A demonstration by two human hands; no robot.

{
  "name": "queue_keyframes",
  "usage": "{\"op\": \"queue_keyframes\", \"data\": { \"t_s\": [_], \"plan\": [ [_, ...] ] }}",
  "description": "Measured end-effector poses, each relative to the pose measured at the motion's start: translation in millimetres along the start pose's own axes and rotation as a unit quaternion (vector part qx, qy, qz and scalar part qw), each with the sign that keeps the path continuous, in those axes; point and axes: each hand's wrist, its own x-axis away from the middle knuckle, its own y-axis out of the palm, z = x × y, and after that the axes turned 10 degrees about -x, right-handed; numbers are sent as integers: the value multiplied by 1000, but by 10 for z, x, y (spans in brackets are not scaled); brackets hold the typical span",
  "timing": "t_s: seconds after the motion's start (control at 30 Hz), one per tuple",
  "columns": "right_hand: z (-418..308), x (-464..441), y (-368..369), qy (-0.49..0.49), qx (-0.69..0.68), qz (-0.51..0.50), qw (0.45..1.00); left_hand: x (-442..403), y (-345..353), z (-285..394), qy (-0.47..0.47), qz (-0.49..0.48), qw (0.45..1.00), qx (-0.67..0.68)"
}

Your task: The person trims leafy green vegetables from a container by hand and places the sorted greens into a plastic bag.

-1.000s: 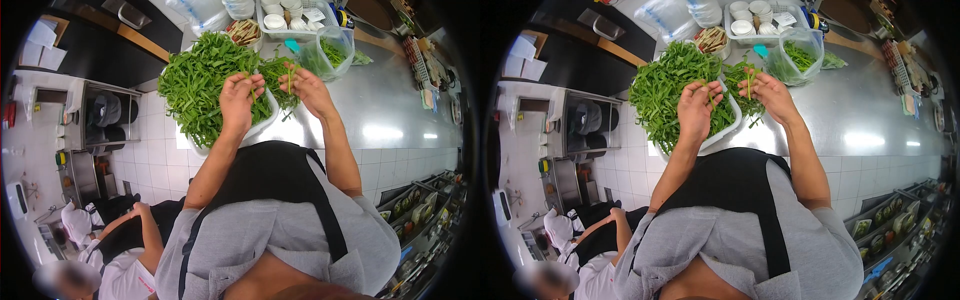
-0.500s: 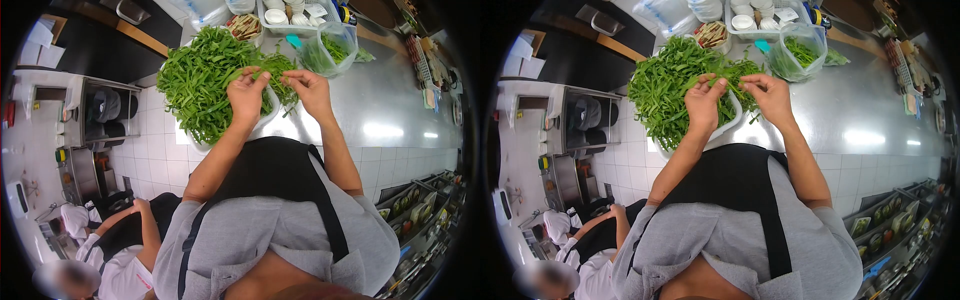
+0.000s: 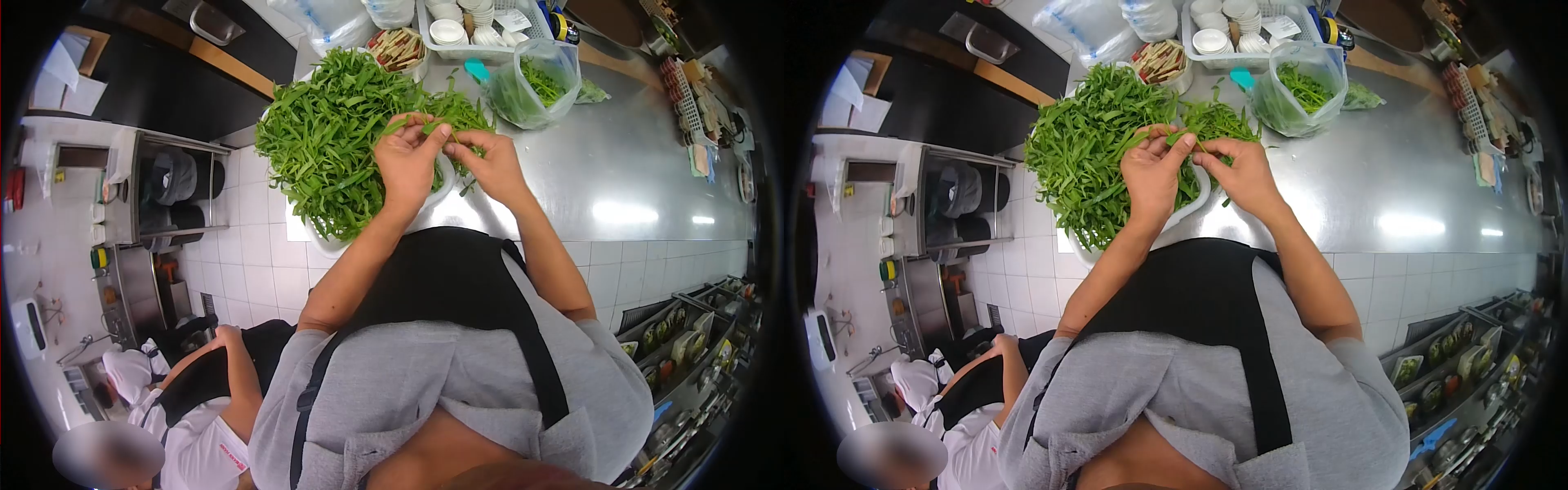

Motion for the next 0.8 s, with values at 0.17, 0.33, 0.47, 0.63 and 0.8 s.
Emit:
{"op": "queue_keyframes", "data": {
  "t_s": [0.17, 0.33, 0.47, 0.63, 0.8],
  "plan": [
    [182, -12, 185, 8, -113, 39, 993, 38, -12, -45, -11, -23, 1000, 13],
    [80, 90, 292, 32, -181, 62, 981, 32, 114, -158, 35, -68, 997, 11],
    [10, 19, 130, -75, -94, 81, 989, 71, 160, 94, 38, -169, 982, -76],
    [-303, -168, -404, -166, 7, 152, 974, 3, 128, 368, 148, -206, 950, -183],
    [-258, -527, -1542, -213, 371, 197, 883, 58, -96, 459, 116, -188, 961, -166]
  ]
}}
